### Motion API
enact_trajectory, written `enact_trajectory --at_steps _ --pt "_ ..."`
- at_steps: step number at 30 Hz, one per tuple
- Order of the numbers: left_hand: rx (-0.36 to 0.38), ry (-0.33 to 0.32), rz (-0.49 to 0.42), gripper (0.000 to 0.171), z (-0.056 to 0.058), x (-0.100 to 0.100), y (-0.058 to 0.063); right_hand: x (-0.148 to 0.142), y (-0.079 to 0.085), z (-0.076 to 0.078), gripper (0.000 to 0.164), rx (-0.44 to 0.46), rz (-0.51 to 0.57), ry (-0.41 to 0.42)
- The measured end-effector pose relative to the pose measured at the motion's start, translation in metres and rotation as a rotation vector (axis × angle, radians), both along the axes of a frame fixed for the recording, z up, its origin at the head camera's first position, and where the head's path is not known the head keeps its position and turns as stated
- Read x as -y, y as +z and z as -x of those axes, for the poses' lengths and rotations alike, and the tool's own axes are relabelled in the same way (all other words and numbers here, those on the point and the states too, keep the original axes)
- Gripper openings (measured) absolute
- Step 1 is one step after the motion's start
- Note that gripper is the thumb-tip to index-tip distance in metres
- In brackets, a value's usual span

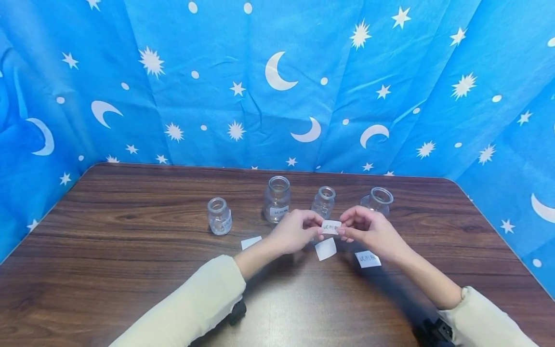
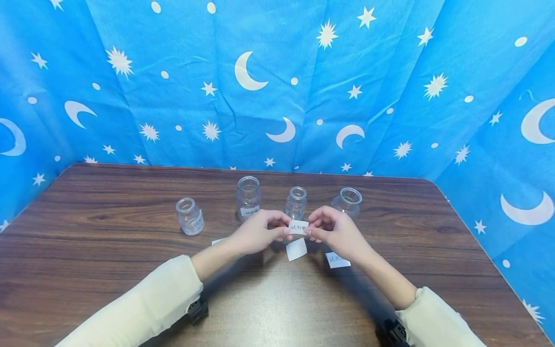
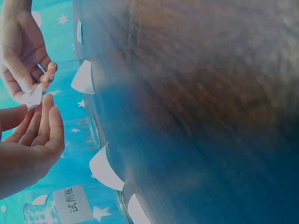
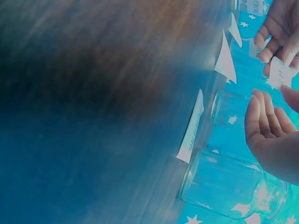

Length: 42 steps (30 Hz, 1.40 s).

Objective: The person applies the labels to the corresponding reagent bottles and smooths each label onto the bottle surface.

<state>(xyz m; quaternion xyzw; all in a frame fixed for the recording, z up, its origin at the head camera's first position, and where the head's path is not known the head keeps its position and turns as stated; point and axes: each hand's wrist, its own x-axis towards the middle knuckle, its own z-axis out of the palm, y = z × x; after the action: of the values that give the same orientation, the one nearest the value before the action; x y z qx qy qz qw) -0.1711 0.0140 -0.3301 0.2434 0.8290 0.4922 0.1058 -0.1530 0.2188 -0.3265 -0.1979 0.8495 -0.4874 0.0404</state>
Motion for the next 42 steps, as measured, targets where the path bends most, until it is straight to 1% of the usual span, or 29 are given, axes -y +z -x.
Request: enact_trajectory --at_steps 4,6,8,11,16,19,23,26,30,33,35,42 --pt "0.036 -0.011 -0.015 0.012 0.003 0.002 -0.001 0.001 -0.003 0.002 0.011 -0.009 -0.009 -0.004" --pt "0.033 -0.004 -0.013 0.013 0.005 0.002 -0.001 0.002 -0.005 0.004 0.006 -0.013 -0.02 -0.013" --pt "0.01 0.01 0.002 0.013 0.006 0.002 -0.002 0.002 -0.005 0.004 0.004 -0.03 -0.035 -0.027" --pt "0.002 0.041 0.021 0.014 0.008 0.001 -0.003 0.005 -0.007 0.006 0.005 -0.057 -0.037 -0.057" --pt "-0.03 0.103 0.075 0.011 0.014 -0.005 -0.003 0.012 -0.008 0.01 0.005 -0.106 -0.077 -0.129" --pt "-0.057 0.136 0.104 0.008 0.018 -0.008 -0.003 0.014 -0.007 0.013 0.006 -0.105 -0.107 -0.163" --pt "-0.051 0.165 0.12 0.008 0.02 -0.012 -0.003 0.016 -0.008 0.016 0.006 -0.093 -0.111 -0.18" --pt "-0.039 0.187 0.138 0.009 0.021 -0.014 -0.004 0.017 -0.009 0.019 0.007 -0.106 -0.114 -0.185" --pt "-0.063 0.235 0.189 0.011 0.024 -0.016 -0.007 0.019 -0.012 0.023 0.008 -0.135 -0.139 -0.183" --pt "-0.08 0.265 0.206 0.014 0.026 -0.017 -0.008 0.019 -0.013 0.025 0.009 -0.14 -0.167 -0.188" --pt "-0.078 0.275 0.209 0.017 0.027 -0.017 -0.009 0.02 -0.012 0.027 0.009 -0.132 -0.182 -0.19" --pt "-0.072 0.297 0.246 0.034 0.027 -0.018 -0.01 0.021 -0.013 0.03 0.008 -0.106 -0.218 -0.212"
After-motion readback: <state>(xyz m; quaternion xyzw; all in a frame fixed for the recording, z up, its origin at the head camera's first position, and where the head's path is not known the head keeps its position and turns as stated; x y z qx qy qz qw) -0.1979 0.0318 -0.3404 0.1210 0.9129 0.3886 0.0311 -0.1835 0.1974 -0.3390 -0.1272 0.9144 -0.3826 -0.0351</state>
